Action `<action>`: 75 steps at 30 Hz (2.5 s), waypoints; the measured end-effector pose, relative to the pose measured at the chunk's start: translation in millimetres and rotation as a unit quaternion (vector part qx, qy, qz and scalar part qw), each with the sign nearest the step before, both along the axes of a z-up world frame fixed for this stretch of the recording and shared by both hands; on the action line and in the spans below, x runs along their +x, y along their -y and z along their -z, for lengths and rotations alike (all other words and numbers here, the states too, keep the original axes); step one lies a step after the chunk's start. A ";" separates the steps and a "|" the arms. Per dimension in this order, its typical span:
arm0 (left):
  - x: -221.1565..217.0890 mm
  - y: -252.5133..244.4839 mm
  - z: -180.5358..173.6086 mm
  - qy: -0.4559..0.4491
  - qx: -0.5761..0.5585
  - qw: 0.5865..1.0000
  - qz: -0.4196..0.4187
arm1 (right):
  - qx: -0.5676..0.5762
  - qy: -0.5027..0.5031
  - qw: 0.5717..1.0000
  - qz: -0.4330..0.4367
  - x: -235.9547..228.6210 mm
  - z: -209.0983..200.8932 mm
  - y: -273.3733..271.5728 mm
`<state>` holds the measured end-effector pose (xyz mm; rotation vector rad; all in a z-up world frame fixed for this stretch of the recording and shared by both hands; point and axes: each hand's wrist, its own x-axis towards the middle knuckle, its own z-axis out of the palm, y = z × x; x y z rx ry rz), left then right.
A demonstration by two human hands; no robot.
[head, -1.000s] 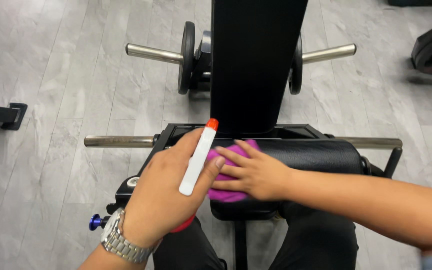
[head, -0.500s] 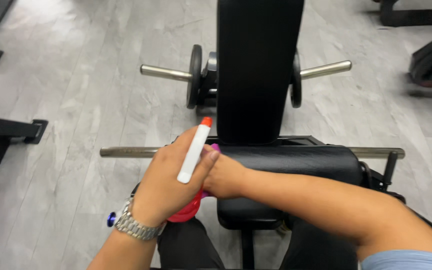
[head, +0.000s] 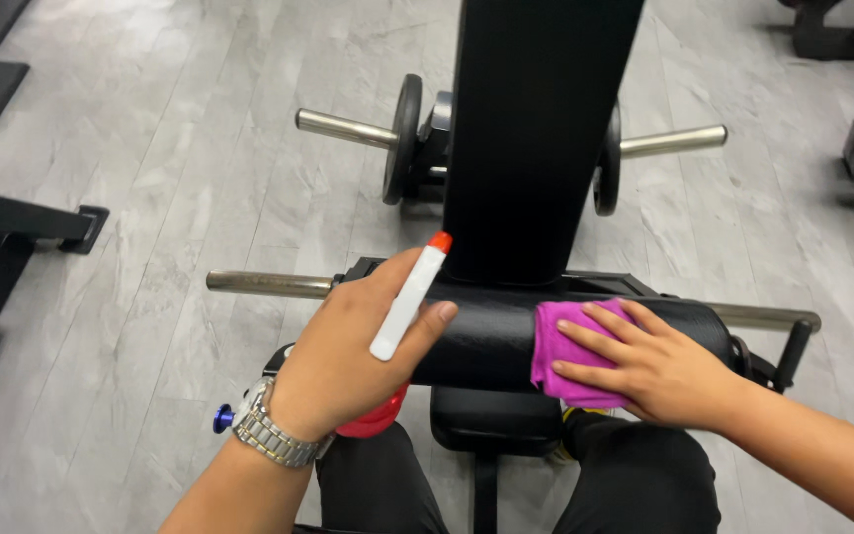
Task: The person wipes down a gym weight machine pad with a cloth after spraying it with a cleaning solution.
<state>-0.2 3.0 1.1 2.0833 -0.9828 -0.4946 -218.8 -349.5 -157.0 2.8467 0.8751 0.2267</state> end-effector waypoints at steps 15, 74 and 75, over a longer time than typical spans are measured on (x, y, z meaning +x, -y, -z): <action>6.1 -0.7 11.7 -0.010 0.033 0.999 -0.024 | 0.168 0.025 0.975 0.140 25.7 4.4 8.9; 12.0 17.9 30.3 -0.011 -0.031 0.997 0.066 | 0.221 -0.235 0.920 0.222 52.0 -0.6 4.1; 13.1 17.9 30.5 -0.016 -0.039 0.997 0.060 | 0.346 -0.205 0.885 0.235 51.2 4.5 8.1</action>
